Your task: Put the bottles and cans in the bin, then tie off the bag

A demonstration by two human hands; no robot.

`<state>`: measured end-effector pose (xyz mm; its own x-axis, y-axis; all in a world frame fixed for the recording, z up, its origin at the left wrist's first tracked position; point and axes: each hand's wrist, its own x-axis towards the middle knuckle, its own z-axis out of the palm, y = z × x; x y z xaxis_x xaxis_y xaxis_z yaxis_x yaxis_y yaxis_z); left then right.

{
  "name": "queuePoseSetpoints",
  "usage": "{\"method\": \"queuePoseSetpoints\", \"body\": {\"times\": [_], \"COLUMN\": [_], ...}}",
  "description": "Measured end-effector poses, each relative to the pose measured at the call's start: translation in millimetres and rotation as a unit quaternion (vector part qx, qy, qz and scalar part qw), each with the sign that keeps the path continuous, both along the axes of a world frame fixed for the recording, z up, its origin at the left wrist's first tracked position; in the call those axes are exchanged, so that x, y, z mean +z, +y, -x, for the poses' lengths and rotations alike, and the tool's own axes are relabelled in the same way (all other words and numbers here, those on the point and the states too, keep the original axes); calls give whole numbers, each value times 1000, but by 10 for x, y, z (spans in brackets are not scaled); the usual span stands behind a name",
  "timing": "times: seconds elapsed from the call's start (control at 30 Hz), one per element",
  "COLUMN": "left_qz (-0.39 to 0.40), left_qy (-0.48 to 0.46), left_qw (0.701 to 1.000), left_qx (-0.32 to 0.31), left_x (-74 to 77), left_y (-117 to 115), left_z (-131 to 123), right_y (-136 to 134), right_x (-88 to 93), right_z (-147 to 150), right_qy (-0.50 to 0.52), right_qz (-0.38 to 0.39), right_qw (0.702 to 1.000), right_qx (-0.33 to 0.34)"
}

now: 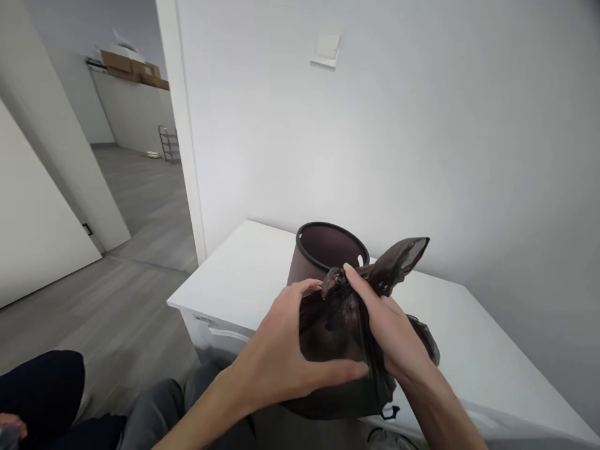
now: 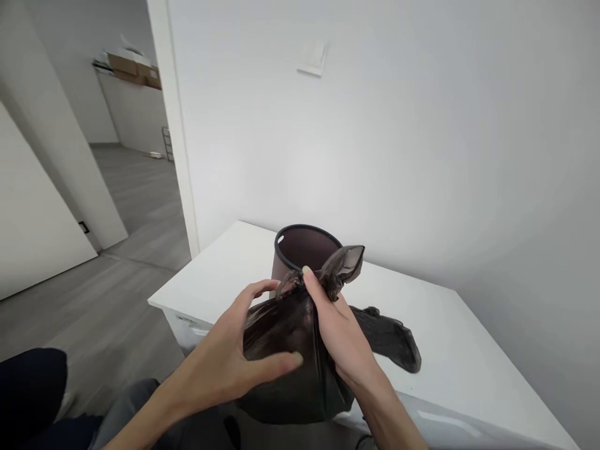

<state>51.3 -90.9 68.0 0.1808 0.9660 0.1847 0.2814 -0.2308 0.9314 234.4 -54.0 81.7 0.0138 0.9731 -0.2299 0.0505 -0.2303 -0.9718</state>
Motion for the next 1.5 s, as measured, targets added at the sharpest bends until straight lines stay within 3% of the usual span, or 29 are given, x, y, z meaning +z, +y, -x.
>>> {"method": "queuePoseSetpoints", "body": {"times": [0.1,0.17,0.3,0.43,0.53,0.67,0.8,0.87,0.97,1.1,1.23,1.37,1.5], "left_qz": [21,29,44,6,-19,-47,-84,-53,74,214,251,305,275], "left_qy": [-23,-47,-59,-5,39,84,67,30,-66,-182,-218,-252,-151], "left_qw": [997,996,996,999,999,995,994,996,990,954,931,888,902], "left_qx": [-66,-73,-47,-40,-10,0,-28,-68,-105,-103,-151,-236,-296], "left_x": [144,161,16,-153,-198,-151,-37,11,43,63,80,28,22], "left_y": [147,214,325,445,533,631,686,713,778,894,975,1030,1107], "left_z": [-118,-191,-306,-402,-447,-433,-401,-416,-480,-586,-640,-606,-526], "right_y": [46,92,159,190,243,311,334,354,416,526,595,602,594], "right_x": [3,9,56,98,92,92,157,201,257,277,221,124,98], "right_z": [6,2,-27,-105,-191,-327,-509,-624,-801,-950,-987,-1015,-1035], "right_qy": [-24,-19,-15,-36,-16,14,-4,-28,-74,-42,76,157,136], "right_qz": [17,11,-2,-6,-40,-88,-103,-118,-137,-130,-125,-95,-97], "right_qw": [1000,999,997,993,993,988,975,962,945,951,946,935,937], "right_qx": [5,25,72,109,112,123,198,244,288,278,288,303,307]}}
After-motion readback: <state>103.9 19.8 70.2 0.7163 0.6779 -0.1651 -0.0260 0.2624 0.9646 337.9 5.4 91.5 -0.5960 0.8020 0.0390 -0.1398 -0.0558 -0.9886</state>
